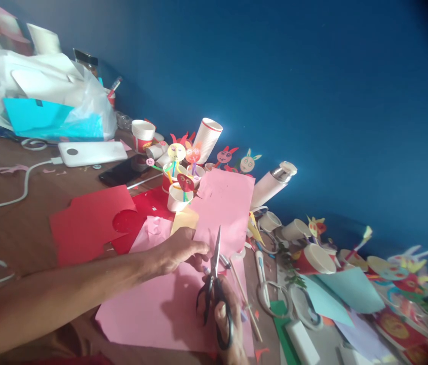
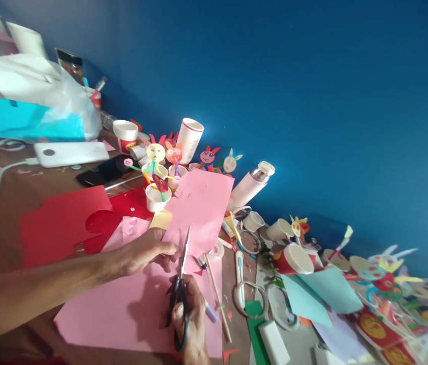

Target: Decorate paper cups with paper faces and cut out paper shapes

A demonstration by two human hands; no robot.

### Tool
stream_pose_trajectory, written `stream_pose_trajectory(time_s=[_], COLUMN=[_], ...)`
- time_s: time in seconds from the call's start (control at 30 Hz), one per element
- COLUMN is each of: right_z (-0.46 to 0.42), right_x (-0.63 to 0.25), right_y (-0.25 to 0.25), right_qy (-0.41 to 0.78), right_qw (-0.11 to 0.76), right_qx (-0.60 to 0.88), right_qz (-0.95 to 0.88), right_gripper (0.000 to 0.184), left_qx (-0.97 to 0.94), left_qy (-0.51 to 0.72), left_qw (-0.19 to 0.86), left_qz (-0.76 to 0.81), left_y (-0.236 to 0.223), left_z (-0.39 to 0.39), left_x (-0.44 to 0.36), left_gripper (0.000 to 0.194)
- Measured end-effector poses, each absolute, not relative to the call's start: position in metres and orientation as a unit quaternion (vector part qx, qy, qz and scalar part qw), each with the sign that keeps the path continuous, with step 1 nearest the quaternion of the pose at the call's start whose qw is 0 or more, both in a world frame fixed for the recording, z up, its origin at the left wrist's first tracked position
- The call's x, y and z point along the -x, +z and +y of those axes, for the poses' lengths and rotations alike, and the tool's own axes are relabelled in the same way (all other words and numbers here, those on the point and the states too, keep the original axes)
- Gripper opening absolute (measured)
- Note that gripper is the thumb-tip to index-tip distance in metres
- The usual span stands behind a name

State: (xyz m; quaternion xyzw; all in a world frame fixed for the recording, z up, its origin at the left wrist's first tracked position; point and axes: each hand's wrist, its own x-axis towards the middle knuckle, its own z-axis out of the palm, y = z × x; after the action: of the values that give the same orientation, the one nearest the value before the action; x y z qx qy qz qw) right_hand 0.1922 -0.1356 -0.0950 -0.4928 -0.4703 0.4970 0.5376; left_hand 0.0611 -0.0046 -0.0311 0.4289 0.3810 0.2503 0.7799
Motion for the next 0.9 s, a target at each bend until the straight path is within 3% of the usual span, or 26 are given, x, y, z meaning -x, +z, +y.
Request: stream_pose_trajectory(time_s=[0.9], right_z=[-0.133], right_x=[-0.187], right_y=[-0.082], right_qy=[0.488], right_qw=[0.531], right_qx=[0.497], right_qz=[-0.482], right_gripper=[0.054], left_qx=[-0.483], left_qy=[0.233], left_qw=[0.768], left_qz=[0.351], left_y=[-0.033], left_z=[0.005], left_x=[-0.054], left_gripper=[0.004])
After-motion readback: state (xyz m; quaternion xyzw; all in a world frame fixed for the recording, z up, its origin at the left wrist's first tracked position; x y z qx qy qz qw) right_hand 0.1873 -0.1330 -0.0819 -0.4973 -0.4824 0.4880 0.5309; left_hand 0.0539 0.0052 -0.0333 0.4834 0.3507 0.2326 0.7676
